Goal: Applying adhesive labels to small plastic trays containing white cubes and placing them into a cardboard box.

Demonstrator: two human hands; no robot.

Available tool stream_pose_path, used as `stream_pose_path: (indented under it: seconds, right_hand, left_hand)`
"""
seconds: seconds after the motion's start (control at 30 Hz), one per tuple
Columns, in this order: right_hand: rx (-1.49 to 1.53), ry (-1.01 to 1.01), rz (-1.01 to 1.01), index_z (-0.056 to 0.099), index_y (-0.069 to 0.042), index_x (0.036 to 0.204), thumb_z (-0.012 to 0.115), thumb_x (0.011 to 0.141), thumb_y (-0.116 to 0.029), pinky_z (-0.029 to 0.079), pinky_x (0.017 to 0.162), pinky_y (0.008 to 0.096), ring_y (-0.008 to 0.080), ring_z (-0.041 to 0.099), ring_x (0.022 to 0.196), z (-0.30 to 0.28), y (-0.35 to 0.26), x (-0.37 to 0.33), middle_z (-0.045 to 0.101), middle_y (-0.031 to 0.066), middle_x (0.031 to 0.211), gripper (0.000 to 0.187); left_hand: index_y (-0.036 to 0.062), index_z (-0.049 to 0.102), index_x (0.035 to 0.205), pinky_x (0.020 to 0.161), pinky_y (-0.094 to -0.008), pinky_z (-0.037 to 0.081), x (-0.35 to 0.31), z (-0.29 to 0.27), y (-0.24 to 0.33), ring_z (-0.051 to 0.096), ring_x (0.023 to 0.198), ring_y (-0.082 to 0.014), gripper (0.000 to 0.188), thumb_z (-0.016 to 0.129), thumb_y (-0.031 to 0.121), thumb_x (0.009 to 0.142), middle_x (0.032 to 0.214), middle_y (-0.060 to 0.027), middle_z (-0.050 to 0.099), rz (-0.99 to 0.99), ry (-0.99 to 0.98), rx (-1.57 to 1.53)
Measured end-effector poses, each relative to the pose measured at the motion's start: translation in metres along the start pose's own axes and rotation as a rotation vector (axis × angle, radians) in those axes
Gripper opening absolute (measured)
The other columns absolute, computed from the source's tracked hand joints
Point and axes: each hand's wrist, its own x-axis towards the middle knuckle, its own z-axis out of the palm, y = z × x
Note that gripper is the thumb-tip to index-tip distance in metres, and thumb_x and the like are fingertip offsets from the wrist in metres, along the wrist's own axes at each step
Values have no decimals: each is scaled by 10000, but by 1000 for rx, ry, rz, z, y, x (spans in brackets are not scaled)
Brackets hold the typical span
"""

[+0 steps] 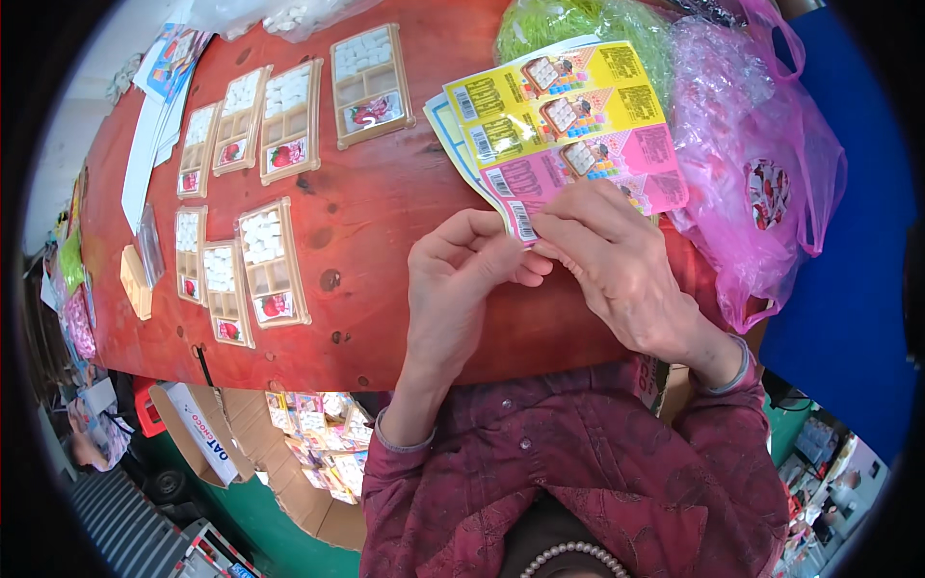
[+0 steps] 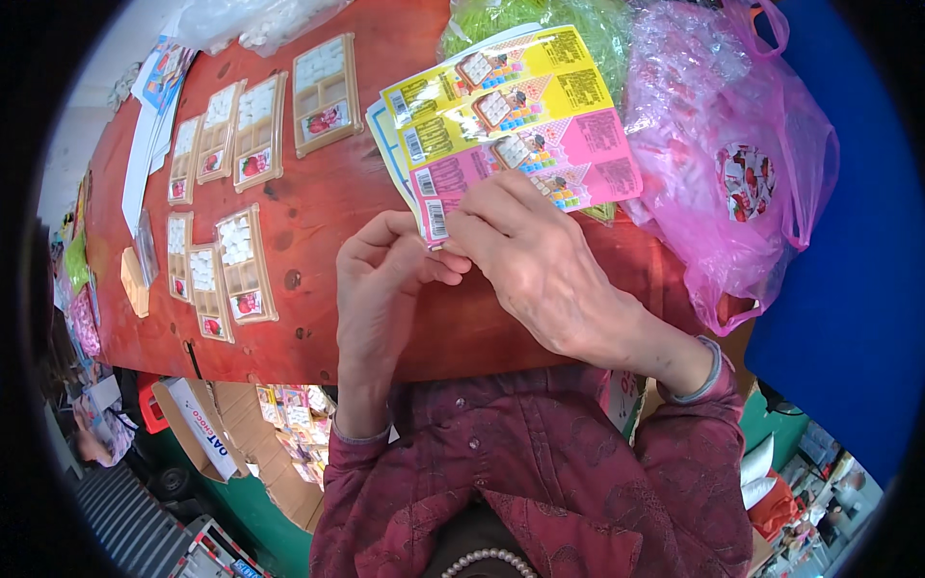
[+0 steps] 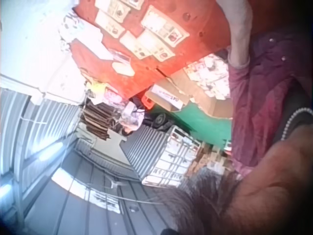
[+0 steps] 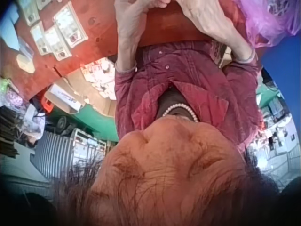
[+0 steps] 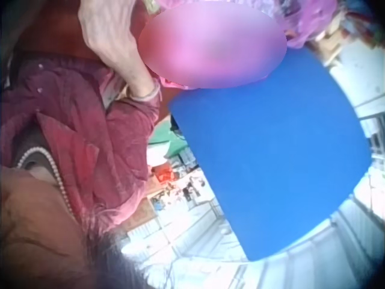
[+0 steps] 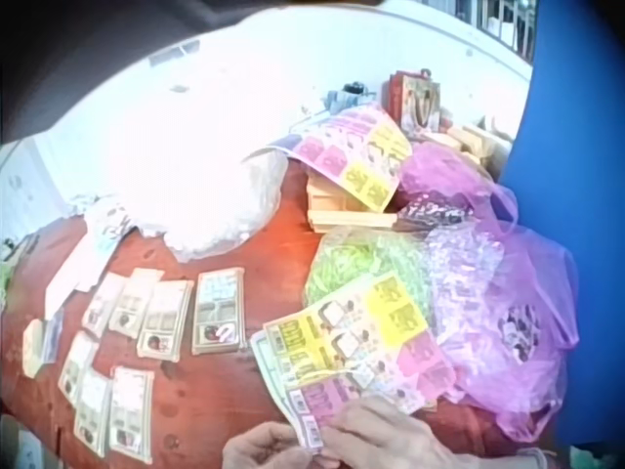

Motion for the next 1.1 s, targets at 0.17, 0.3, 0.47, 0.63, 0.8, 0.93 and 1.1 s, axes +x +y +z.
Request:
stream_pose_path:
  seconds: [0.17, 0.3, 0.47, 0.63, 0.8, 0.93, 1.1]
  right_hand:
    - [8, 13, -4, 593, 59, 968, 615, 750, 11, 458, 685, 371, 309, 556, 794, 1, 0, -3, 564, 153, 888, 225]
    - [43, 12, 32, 589, 56, 961, 600, 759, 20, 454, 684, 370, 319, 553, 789, -2, -4, -2, 558, 165, 886, 206]
    - [32, 11, 53, 581, 47, 952, 588, 774, 31, 452, 679, 368, 327, 550, 786, -1, -4, -3, 552, 168, 882, 179]
    - [31, -20, 99, 555, 36, 902, 553, 789, 69, 449, 646, 358, 311, 553, 761, -2, -7, -1, 538, 156, 854, 117]
    - [39, -25, 131, 542, 34, 881, 547, 793, 70, 447, 636, 354, 308, 549, 742, 0, -7, -1, 530, 153, 840, 95]
    - [39, -25, 136, 541, 37, 876, 551, 796, 62, 447, 636, 361, 316, 547, 738, -2, -8, -2, 529, 152, 834, 85]
    - [36, -92, 111, 553, 47, 923, 568, 787, 53, 458, 660, 372, 332, 558, 765, -8, -12, -2, 546, 167, 868, 137]
  left_hand:
    - [-79, 590, 950, 668, -280, 566, -4, -5, -2, 669, 738, -204, 126, 590, 10, 861, 861, -162, 655, 33, -35, 39]
    - [-87, 606, 929, 676, -280, 570, -6, -4, -5, 669, 748, -201, 97, 582, -35, 851, 857, -161, 657, 106, -38, 82]
    - [-75, 619, 915, 651, -292, 568, -4, -1, -6, 669, 712, -206, 103, 586, 0, 852, 834, -176, 666, 163, -10, 153]
    - [-77, 615, 911, 671, -265, 563, -4, -3, -7, 665, 743, -181, 78, 582, -39, 851, 836, -137, 656, 170, -21, 145]
    - [-76, 612, 895, 672, -252, 555, -6, -1, -7, 659, 733, -162, 65, 583, -37, 851, 822, -120, 654, 188, -5, 199]
    - [-74, 613, 893, 676, -249, 552, -6, 0, -8, 657, 734, -157, 64, 583, -36, 852, 820, -114, 654, 192, -2, 179]
    - [-66, 619, 892, 673, -235, 540, -8, -3, -9, 649, 731, -138, 62, 589, -36, 846, 814, -99, 656, 202, -5, 296]
